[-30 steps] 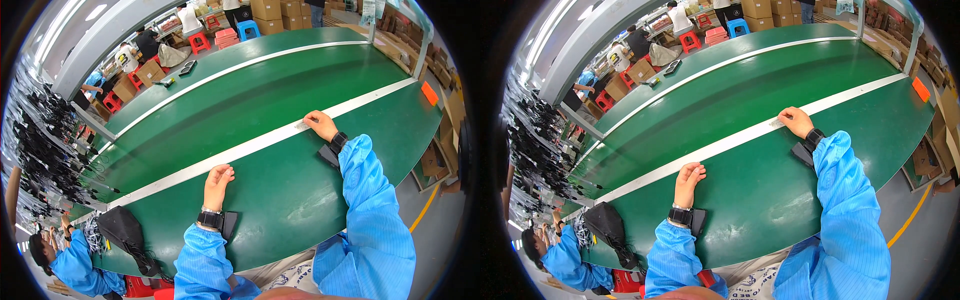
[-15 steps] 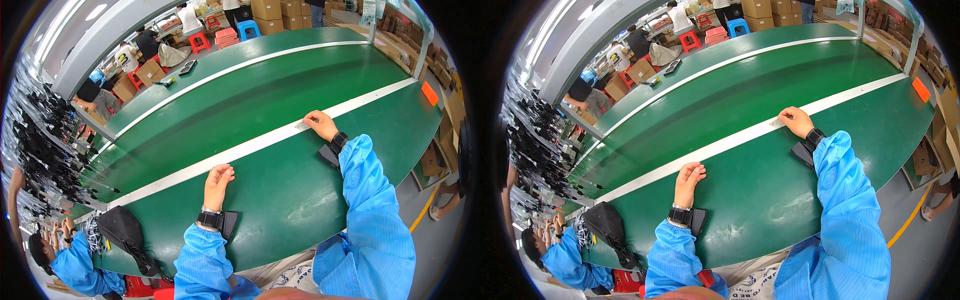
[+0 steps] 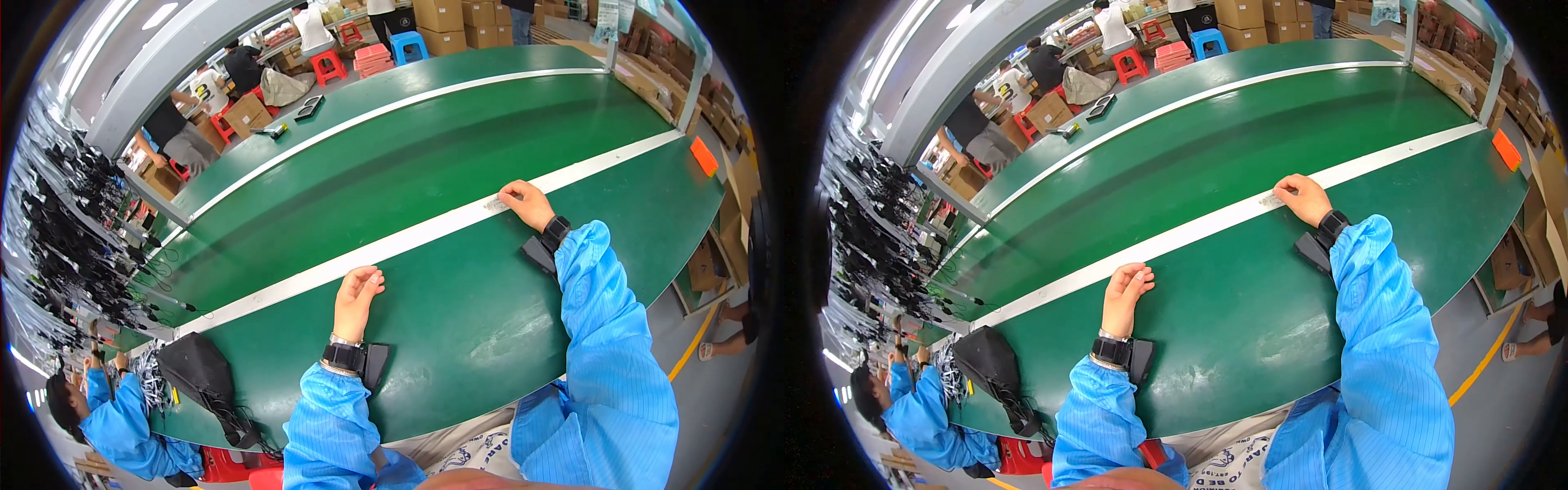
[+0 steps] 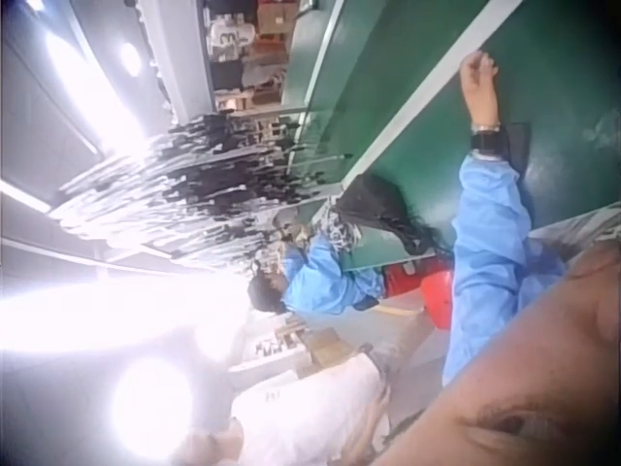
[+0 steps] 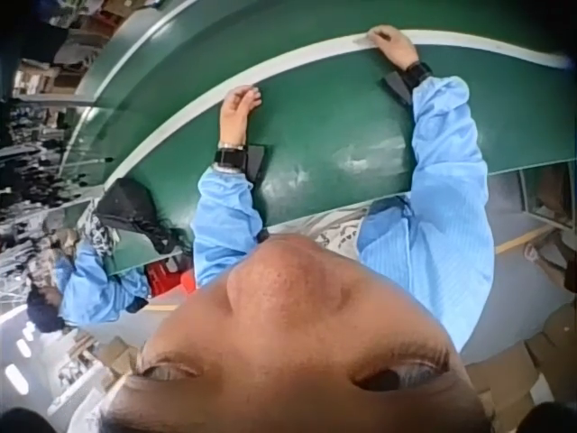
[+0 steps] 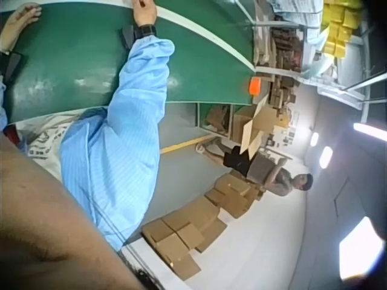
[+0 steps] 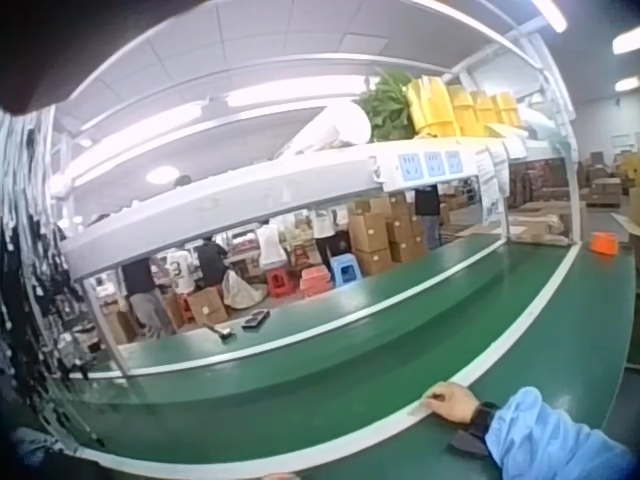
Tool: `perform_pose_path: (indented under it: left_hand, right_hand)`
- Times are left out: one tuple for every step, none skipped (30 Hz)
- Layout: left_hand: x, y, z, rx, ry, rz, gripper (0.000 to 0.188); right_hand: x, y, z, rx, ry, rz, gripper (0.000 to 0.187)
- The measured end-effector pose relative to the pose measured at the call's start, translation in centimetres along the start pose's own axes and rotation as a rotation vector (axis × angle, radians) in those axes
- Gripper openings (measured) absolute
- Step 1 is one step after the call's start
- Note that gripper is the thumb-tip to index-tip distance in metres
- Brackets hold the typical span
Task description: The person picks up a box, opens the lid, and folds the inner flaps before closing the lid and placing the box back onto the conveyor belt. This process is repeated with several more boxes.
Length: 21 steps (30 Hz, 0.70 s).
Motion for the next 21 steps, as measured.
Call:
perform_pose_path:
  left_hand:
    - [0.2, 0.0, 0.0, -0.001, -0.003, -0.014, 0.020]
    - [0.1, 0.1, 0.1, 0.002, -0.018, -0.008, 0.020]
    - [0.1, 0.2, 0.2, 0.004, -0.034, -0.006, 0.020]
    - [0.2, 0.3, 0.3, 0.005, -0.051, -0.008, 0.020]
    - [0.7, 0.3, 0.4, 0.004, -0.062, -0.047, 0.020]
    - [0.9, 0.3, 0.3, 0.002, -0.047, -0.026, 0.021]
    - [1.4, 0.3, 0.2, -0.005, -0.027, -0.024, 0.021]
    - [1.6, 0.5, 0.6, -0.008, -0.030, 0.001, 0.022]
    - [1.5, 0.8, 1.1, -0.011, -0.035, 0.024, 0.022]
    - [1.2, 1.0, 1.2, -0.040, -0.010, 0.031, 0.023]
    - [1.2, 1.2, 1.3, -0.067, 0.022, 0.030, 0.024]
    - [1.1, 1.1, 1.2, -0.058, 0.014, 0.025, 0.024]
    - [1.0, 1.0, 1.1, -0.049, 0.008, 0.023, 0.024]
    - [1.0, 0.9, 1.3, -0.073, 0.012, 0.007, 0.023]
    - [1.0, 0.9, 1.3, -0.098, 0.009, 0.009, 0.023]
    - [1.4, 0.6, 1.4, -0.100, 0.013, -0.030, 0.023]
    - [1.1, 0.6, 1.1, -0.093, 0.019, -0.020, 0.022]
    - [1.0, 0.4, 0.9, -0.083, 0.028, -0.011, 0.022]
    - [1.0, 0.1, 0.6, -0.074, 0.038, 0.002, 0.021]
    - [1.0, 0.1, 0.6, -0.076, 0.037, -0.008, 0.021]
    - [1.0, 0.0, 0.6, -0.069, 0.038, -0.010, 0.021]
  right_hand:
    - [-0.1, 0.1, 0.0, 0.009, -0.007, 0.000, 0.018]
    - [-0.2, 0.3, 0.0, 0.020, -0.014, 0.003, 0.017]
    - [-0.3, 0.4, 0.0, 0.031, -0.016, 0.022, 0.017]
    - [-0.3, 0.5, -0.1, 0.048, -0.009, 0.011, 0.017]
    - [-0.4, 0.7, -0.1, 0.072, -0.001, 0.010, 0.017]
    - [-0.8, 0.8, 0.0, 0.101, 0.013, 0.019, 0.017]
    - [-1.3, 1.1, 0.1, 0.113, 0.011, 0.015, 0.016]
    - [-1.6, 1.1, 0.0, 0.127, 0.013, 0.016, 0.016]
    - [-1.3, 1.0, -0.6, 0.080, 0.032, 0.028, 0.017]
    - [-1.0, 1.1, -1.7, 0.064, 0.027, 0.034, 0.018]
    - [-0.8, 1.1, -1.8, 0.085, -0.034, 0.014, 0.018]
    - [-0.6, 1.1, -2.2, 0.055, 0.014, 0.033, 0.017]
    - [-0.6, 1.2, -2.4, 0.053, 0.019, 0.048, 0.016]
    - [-0.5, 1.1, -2.3, 0.044, 0.022, 0.049, 0.016]
    - [-0.2, 1.3, -3.1, 0.024, 0.070, 0.069, 0.016]
    - [-0.3, 1.5, -3.7, 0.000, 0.117, 0.085, 0.015]
    - [-0.4, 1.3, -3.4, 0.014, 0.120, 0.103, 0.015]
    - [-0.6, 1.3, -3.3, 0.002, 0.133, 0.104, 0.015]
    - [-0.7, 1.3, -3.3, -0.011, 0.146, 0.100, 0.015]
    - [-0.6, 1.3, -3.4, -0.030, 0.153, 0.089, 0.015]
    - [-0.6, 1.4, -3.3, -0.024, 0.153, 0.093, 0.015]
Point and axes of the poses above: each hand's wrist, its own y-axis towards the middle knuckle, its own x-axis out of the back of the hand, z = x × y, the point moved 5 cm from there along y, towards the middle knuckle, and after that the axes turned 2 degrees about z, right-handed, at the moved point
